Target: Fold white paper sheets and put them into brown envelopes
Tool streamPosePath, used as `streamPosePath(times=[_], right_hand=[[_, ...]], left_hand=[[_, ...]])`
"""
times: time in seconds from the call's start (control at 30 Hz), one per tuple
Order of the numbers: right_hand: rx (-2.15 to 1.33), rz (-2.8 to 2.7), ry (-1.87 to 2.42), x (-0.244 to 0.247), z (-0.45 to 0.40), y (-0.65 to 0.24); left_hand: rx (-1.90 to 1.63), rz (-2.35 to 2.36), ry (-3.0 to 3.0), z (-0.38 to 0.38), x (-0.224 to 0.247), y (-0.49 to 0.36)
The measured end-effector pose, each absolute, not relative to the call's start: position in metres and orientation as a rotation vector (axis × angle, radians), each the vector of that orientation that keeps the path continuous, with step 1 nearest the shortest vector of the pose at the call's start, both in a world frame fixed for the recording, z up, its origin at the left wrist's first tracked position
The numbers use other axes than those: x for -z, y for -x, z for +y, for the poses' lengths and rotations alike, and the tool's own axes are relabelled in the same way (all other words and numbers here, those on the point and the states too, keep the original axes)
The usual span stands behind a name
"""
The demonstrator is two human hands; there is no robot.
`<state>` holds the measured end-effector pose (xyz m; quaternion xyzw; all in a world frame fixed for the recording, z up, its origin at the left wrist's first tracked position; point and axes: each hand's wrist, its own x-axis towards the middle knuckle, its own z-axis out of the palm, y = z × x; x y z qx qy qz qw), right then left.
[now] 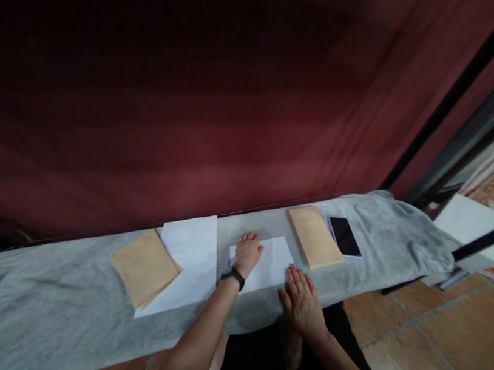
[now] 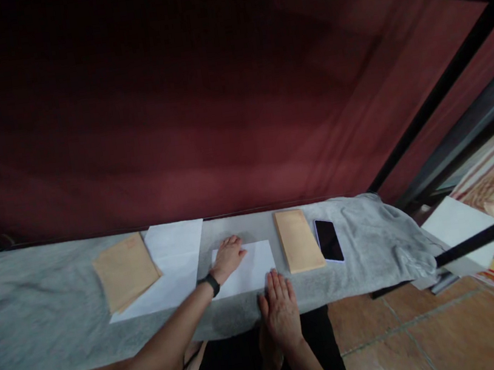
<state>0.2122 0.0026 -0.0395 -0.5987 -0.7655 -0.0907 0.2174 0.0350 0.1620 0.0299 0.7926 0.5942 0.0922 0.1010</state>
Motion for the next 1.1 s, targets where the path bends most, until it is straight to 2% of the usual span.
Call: streamPosePath(times=[0.4, 0.7, 1.1], right_hand=[[0.176, -2.05, 1.599, 0.04, 0.002, -0.214], [-0.041, -1.975, 1.472, 0.044, 0.003, -0.232], [-0.163, -1.958, 1.417, 0.038, -0.009, -0.216]], left_hand=[[-0.344, 1.664, -2.103, 0.169, -0.037, -0.024], [-0.556, 1.69, -1.611, 0.171, -0.042, -0.002], [-0.865, 1.544, -0.914, 0.105, -0.025, 0.023]])
